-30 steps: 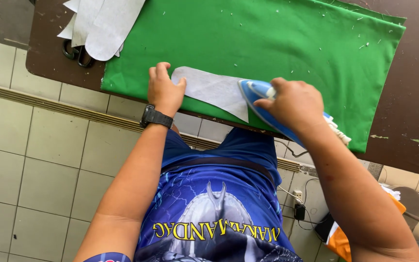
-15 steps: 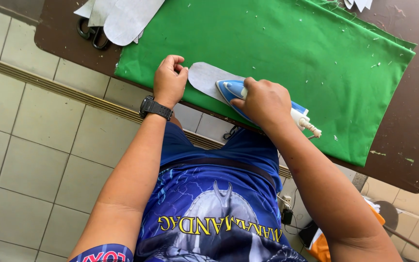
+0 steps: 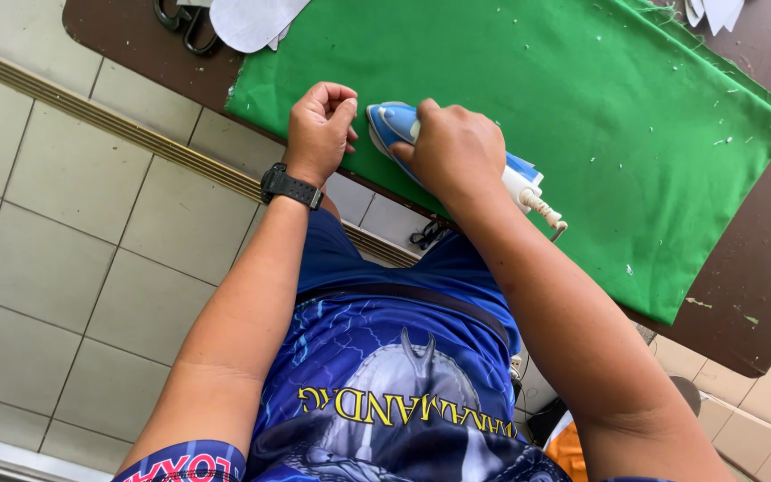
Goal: The person is ironing small white fabric pattern pieces onto a larger green fabric sheet on a work table.
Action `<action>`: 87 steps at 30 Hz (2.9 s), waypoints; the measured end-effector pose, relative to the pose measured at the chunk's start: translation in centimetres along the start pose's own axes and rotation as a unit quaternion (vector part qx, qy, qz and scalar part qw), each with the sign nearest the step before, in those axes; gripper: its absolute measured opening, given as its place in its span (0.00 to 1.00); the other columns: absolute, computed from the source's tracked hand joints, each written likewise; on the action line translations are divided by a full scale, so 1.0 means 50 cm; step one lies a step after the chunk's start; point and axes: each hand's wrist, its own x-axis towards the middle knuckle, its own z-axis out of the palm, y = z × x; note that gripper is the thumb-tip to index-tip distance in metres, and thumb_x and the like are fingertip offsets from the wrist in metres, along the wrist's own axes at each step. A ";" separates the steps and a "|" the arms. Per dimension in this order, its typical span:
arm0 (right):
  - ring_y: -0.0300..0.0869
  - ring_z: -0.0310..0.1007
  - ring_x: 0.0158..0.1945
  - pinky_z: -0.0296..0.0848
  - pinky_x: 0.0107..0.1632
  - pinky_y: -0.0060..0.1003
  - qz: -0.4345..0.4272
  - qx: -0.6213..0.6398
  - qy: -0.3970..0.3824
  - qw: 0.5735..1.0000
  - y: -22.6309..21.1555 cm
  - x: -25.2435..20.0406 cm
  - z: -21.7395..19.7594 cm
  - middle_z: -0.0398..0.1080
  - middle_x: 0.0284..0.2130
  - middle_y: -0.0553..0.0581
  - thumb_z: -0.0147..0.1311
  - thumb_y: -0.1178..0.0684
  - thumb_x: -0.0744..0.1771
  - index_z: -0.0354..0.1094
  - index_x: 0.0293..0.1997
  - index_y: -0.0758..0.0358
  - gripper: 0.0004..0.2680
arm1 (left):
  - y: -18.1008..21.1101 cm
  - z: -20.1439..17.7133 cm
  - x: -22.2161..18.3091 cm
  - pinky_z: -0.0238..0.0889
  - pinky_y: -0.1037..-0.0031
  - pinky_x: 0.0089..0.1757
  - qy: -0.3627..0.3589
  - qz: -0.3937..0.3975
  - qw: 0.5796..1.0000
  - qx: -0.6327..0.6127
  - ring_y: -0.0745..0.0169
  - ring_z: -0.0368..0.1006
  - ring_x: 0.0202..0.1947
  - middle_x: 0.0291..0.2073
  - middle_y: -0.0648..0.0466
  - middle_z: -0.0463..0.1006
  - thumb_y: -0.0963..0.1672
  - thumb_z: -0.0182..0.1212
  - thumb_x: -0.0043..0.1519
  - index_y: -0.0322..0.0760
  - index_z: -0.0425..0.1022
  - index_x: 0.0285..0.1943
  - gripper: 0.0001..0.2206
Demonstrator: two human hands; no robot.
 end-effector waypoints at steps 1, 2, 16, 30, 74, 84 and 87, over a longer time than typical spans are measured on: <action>0.65 0.77 0.38 0.73 0.36 0.59 -0.003 0.000 -0.002 1.000 -0.006 0.010 0.006 0.77 0.34 0.64 0.64 0.31 0.63 0.72 0.44 0.55 0.19 | -0.006 0.000 0.002 0.68 0.80 0.17 0.003 -0.002 1.000 0.000 0.73 0.70 0.17 0.24 0.57 0.75 0.42 0.58 0.62 0.39 0.76 0.41 0.03; 0.65 0.77 0.37 0.73 0.35 0.59 -0.009 -0.001 0.020 1.000 -0.013 0.019 0.012 0.77 0.33 0.64 0.64 0.31 0.62 0.72 0.42 0.56 0.19 | -0.011 0.001 0.003 0.65 0.80 0.15 0.007 0.006 1.000 -0.006 0.72 0.70 0.16 0.24 0.57 0.75 0.42 0.59 0.62 0.39 0.76 0.39 0.02; 0.64 0.75 0.41 0.71 0.39 0.58 0.015 0.010 -0.013 1.000 0.046 -0.070 0.017 0.76 0.36 0.62 0.63 0.31 0.63 0.70 0.43 0.54 0.18 | 0.001 -0.002 0.003 0.59 0.79 0.12 0.027 -0.016 0.997 -0.070 0.71 0.67 0.12 0.20 0.55 0.73 0.41 0.58 0.60 0.39 0.72 0.35 0.02; 0.63 0.77 0.38 0.73 0.38 0.56 0.017 -0.003 0.006 1.000 -0.051 -0.008 0.016 0.78 0.35 0.61 0.64 0.30 0.64 0.70 0.41 0.55 0.18 | -0.008 -0.004 0.005 0.57 0.80 0.13 0.032 0.001 0.995 -0.099 0.71 0.67 0.13 0.20 0.54 0.73 0.40 0.58 0.60 0.38 0.72 0.35 0.01; 0.67 0.79 0.44 0.77 0.43 0.61 0.001 0.035 0.026 0.999 0.100 -0.068 0.007 0.76 0.37 0.68 0.65 0.35 0.64 0.73 0.49 0.61 0.20 | -0.069 0.134 -0.146 0.50 0.50 0.67 0.066 0.384 0.827 0.406 0.40 0.58 0.72 0.70 0.41 0.63 0.43 0.60 0.60 0.34 0.64 0.72 0.28; 0.66 0.78 0.46 0.77 0.47 0.61 0.073 0.016 -0.004 0.997 0.187 -0.137 -0.004 0.77 0.39 0.68 0.63 0.35 0.65 0.73 0.54 0.60 0.20 | -0.080 0.228 -0.165 0.25 0.44 0.70 -0.095 0.281 0.771 0.564 0.42 0.34 0.80 0.80 0.41 0.42 0.50 0.57 0.67 0.35 0.46 0.82 0.37; 0.65 0.79 0.45 0.77 0.46 0.59 0.077 0.009 0.002 0.997 0.200 -0.134 0.007 0.77 0.37 0.66 0.63 0.33 0.64 0.73 0.53 0.56 0.21 | -0.067 0.231 -0.163 0.21 0.42 0.70 -0.141 0.223 0.769 0.582 0.45 0.30 0.80 0.81 0.44 0.39 0.56 0.53 0.68 0.35 0.45 0.82 0.39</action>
